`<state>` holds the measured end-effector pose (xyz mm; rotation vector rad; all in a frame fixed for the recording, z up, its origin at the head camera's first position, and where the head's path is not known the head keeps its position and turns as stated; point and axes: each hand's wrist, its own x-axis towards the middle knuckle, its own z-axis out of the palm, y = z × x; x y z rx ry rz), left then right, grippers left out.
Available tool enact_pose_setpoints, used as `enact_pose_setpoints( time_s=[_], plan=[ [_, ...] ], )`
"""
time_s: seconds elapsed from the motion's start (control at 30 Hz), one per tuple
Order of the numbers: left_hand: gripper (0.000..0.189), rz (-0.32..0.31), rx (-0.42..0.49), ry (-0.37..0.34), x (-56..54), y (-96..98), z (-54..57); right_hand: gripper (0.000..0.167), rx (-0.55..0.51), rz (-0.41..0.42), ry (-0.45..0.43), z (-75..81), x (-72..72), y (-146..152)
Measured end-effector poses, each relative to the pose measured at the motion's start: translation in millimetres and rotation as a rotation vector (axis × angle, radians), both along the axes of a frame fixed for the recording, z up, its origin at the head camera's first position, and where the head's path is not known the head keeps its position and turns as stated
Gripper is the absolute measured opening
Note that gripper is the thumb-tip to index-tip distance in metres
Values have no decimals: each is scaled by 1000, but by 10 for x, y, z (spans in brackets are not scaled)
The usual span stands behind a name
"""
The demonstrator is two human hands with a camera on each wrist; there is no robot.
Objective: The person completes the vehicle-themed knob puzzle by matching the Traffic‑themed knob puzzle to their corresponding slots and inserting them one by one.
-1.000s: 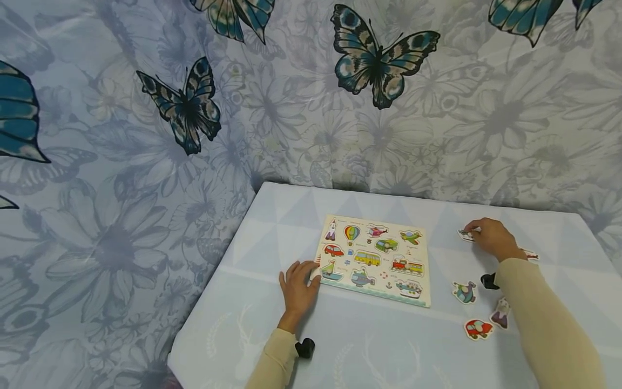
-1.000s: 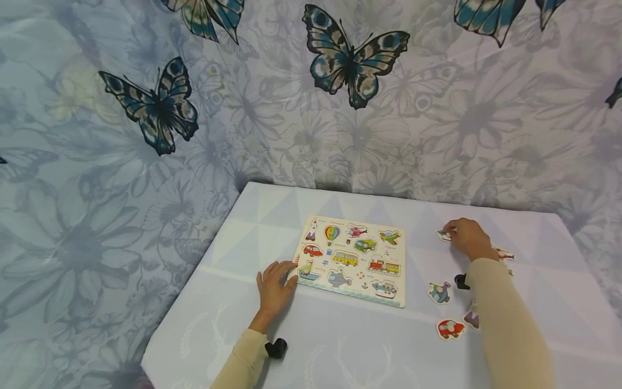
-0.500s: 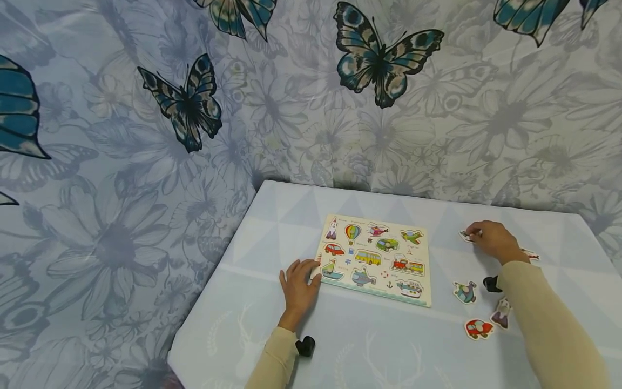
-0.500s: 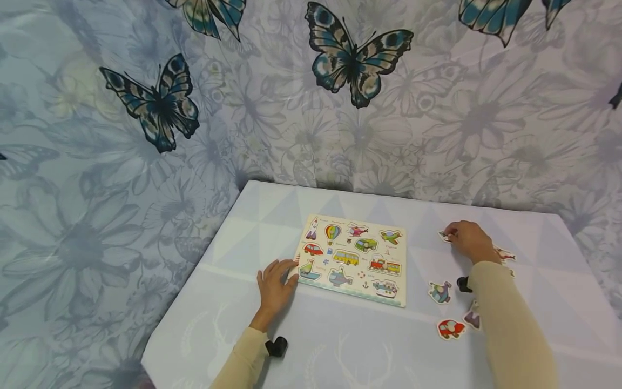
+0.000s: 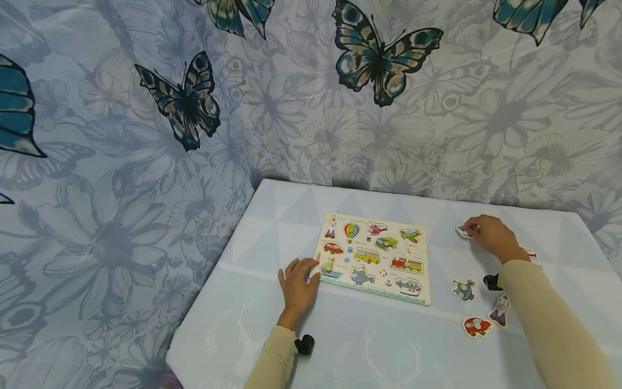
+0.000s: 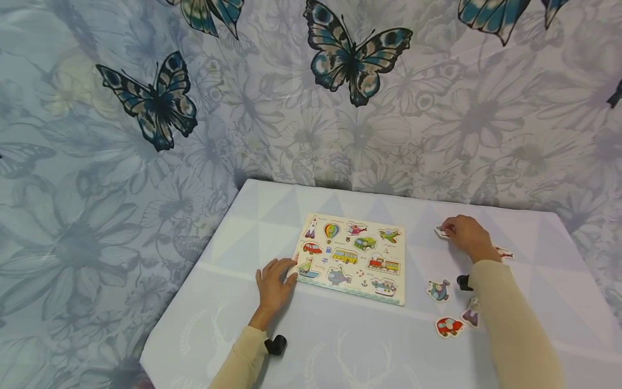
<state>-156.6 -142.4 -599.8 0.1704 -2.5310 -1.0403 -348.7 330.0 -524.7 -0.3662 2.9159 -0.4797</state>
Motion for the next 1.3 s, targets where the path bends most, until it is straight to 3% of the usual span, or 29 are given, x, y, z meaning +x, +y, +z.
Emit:
enact_pose_setpoints(
  time_s=[0.2, 0.6, 1.3],
  plan=[
    [27, -1, 1, -9, -4, -4, -1, 23, -6, 77, 68, 51, -38, -93],
    [25, 4, -16, 24, -9, -1, 6, 21, 19, 146, 179, 138, -23, -429],
    [26, -12, 8, -12, -7, -13, -10, 17, 27, 268, 238, 159, 152, -932]
  ],
)
